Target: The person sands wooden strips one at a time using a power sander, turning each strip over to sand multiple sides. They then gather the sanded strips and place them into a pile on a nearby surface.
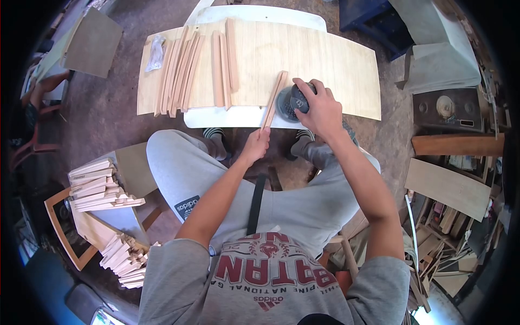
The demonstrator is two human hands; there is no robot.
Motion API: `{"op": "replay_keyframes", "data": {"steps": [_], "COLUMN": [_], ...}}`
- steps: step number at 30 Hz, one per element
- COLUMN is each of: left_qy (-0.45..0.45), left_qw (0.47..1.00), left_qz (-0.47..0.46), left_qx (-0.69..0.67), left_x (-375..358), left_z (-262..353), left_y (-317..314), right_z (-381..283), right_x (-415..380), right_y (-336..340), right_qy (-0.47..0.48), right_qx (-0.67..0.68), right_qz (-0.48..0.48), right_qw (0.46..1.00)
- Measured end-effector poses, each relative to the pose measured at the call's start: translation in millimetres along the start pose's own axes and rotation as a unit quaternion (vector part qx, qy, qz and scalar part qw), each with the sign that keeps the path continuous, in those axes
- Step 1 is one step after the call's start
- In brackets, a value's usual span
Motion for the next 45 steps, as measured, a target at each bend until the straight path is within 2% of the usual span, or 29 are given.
{"op": "replay_keyframes", "data": {"steps": [7, 13, 20, 23, 36, 41, 45], "left_qy": [0.016, 0.013, 0.03, 0.029, 0.012, 0.03, 0.038], "left_qw": [1.0, 1.0, 0.999, 0.999, 1.0, 0.999, 0.999], "left_qz": [-0.003, -0.013, -0.027, -0.027, -0.02, -0.017, -0.024], "left_qx": [0.007, 0.001, -0.011, -0.015, 0.006, -0.001, 0.003], "left_x": [3.3, 1.8, 4.0, 2.9, 6.1, 3.0, 5.2], "left_z": [-0.8, 1.5, 0.8, 0.9, 1.5, 3.9, 3.4], "left_y": [-0.4, -0.5, 2.6, 3.3, 1.8, 1.2, -0.7], "right_z": [-9.9, -1.9, 0.9, -9.1, -52.0, -52.2, -40.8], "right_x": [-12.3, 28.5, 86.9, 98.6, -17.5, -2.8, 42.1], "right_y": [1.7, -4.6, -14.0, -8.2, -5.5, -9.4, -8.7], "right_qy": [-0.001, -0.047, -0.035, -0.048, 0.052, 0.055, 0.035], "right_qx": [-0.005, 0.005, 0.014, -0.002, 0.014, 0.026, 0.009], "right_qz": [-0.043, 0.021, 0.065, 0.048, -0.019, 0.0, 0.026], "right_qw": [0.999, 0.999, 0.997, 0.998, 0.998, 0.998, 0.999]}}
Point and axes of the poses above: each hand's wrist, its own x-axis towards the middle knuckle, its own y-axis out of the back of the hand, z = x × y, the point moved 4 cm from there along x, towards the middle knuckle, and after that the axes turned 15 degrees about -y, right-handed, at the moved point
